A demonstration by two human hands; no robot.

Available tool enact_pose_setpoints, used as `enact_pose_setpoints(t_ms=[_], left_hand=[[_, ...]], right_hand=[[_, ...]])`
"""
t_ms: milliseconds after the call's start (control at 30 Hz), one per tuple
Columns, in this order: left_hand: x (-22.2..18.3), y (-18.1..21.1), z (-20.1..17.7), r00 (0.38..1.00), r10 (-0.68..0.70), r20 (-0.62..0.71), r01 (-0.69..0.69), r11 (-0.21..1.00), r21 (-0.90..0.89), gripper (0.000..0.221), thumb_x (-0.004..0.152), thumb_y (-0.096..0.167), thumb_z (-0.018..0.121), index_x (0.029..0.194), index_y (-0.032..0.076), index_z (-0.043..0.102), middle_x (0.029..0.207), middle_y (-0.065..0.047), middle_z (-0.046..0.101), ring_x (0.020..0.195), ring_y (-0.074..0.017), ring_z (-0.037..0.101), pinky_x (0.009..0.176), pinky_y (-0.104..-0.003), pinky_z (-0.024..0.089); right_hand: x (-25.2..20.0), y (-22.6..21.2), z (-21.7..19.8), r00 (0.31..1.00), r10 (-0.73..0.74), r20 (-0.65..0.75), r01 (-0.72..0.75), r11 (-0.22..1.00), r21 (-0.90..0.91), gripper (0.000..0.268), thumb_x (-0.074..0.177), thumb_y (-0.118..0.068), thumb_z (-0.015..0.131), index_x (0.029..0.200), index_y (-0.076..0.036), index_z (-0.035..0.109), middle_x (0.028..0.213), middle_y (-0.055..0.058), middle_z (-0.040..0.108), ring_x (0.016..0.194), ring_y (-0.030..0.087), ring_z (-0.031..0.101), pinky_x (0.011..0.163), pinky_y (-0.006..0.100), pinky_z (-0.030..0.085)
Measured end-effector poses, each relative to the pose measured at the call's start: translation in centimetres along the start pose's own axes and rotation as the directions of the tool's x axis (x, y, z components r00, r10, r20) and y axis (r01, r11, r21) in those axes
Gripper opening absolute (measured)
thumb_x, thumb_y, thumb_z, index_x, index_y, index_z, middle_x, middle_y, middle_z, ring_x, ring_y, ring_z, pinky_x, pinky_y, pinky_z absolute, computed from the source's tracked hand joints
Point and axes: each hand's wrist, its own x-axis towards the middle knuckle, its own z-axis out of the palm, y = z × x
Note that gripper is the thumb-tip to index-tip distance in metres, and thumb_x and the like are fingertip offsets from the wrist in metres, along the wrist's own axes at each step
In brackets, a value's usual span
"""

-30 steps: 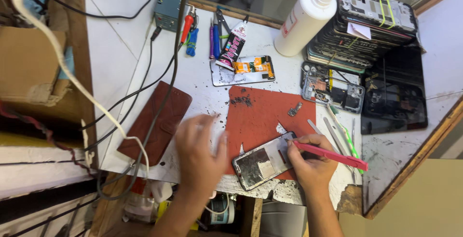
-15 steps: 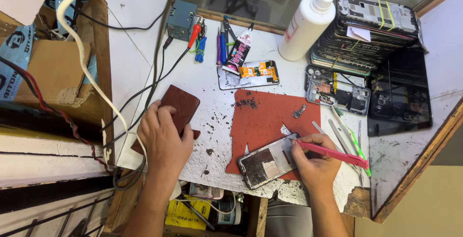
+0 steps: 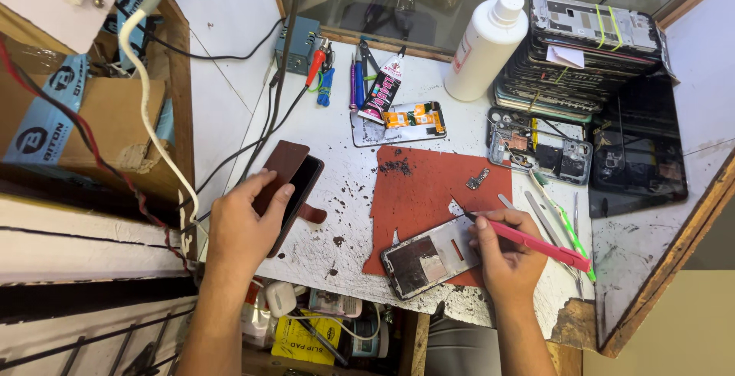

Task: The person scrapes adhesive and debris from a phone frame using a pink tool and applies adhesive to the edges.

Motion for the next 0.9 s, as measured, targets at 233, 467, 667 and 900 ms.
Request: enact_pose_setpoints(t_ms=[233, 467, 667, 900], left_hand=[[-0.1, 0.0, 0.1, 1.0, 0.022, -0.005, -0.022, 0.999, 0.04, 0.036, 0.097, 0.031, 0.065, 0.116, 0.002, 0.075, 0.118, -0.019, 0.073, 0.108, -0.0337, 0.072, 0.095, -0.039, 0.054], [-0.7, -0.9, 1.8, 0.984, 0.171, -0.055, -0.159, 0.972, 0.174, 0.037, 0.101, 0.03, 0.062, 0.117, -0.001, 0.075, 0.121, -0.022, 0.071, 0.119, -0.0342, 0.068, 0.101, -0.04, 0.052], [-2.5, -0.6, 3.5, 0.985, 0.143, 0.099, -0.171, 0.901, 0.399, 0.067, 0.088, 0.053, 0.07, 0.133, 0.004, 0.063, 0.147, -0.024, 0.05, 0.142, -0.0372, 0.039, 0.115, -0.049, 0.029], [-3.3, -1.6, 4.9, 0.954, 0.3, 0.008, -0.279, 0.877, 0.392, 0.067, 0.091, 0.039, 0.069, 0.144, 0.001, 0.053, 0.148, -0.021, 0.058, 0.141, -0.0388, 0.043, 0.117, -0.051, 0.019]], right_hand=[[-0.1, -0.1, -0.1, 1.0, -0.017, 0.011, 0.017, 1.0, -0.011, 0.013, 0.097, -0.007, 0.07, 0.105, 0.0, 0.061, 0.093, 0.007, 0.069, 0.08, 0.013, 0.072, 0.066, 0.025, 0.058], [-0.2, 0.0, -0.2, 1.0, 0.0, 0.012, 0.0, 1.0, -0.006, 0.012, 0.097, -0.007, 0.07, 0.104, 0.0, 0.062, 0.09, 0.007, 0.07, 0.076, 0.012, 0.07, 0.064, 0.024, 0.057], [0.0, 0.1, -0.1, 1.0, -0.028, 0.0, 0.028, 1.0, 0.012, 0.011, 0.097, -0.006, 0.069, 0.104, 0.0, 0.062, 0.089, 0.007, 0.069, 0.075, 0.011, 0.069, 0.065, 0.024, 0.057], [0.0, 0.5, -0.4, 0.999, -0.028, -0.027, 0.028, 1.0, 0.005, 0.011, 0.096, -0.005, 0.07, 0.103, -0.001, 0.063, 0.087, 0.006, 0.07, 0.074, 0.01, 0.07, 0.065, 0.022, 0.056]])
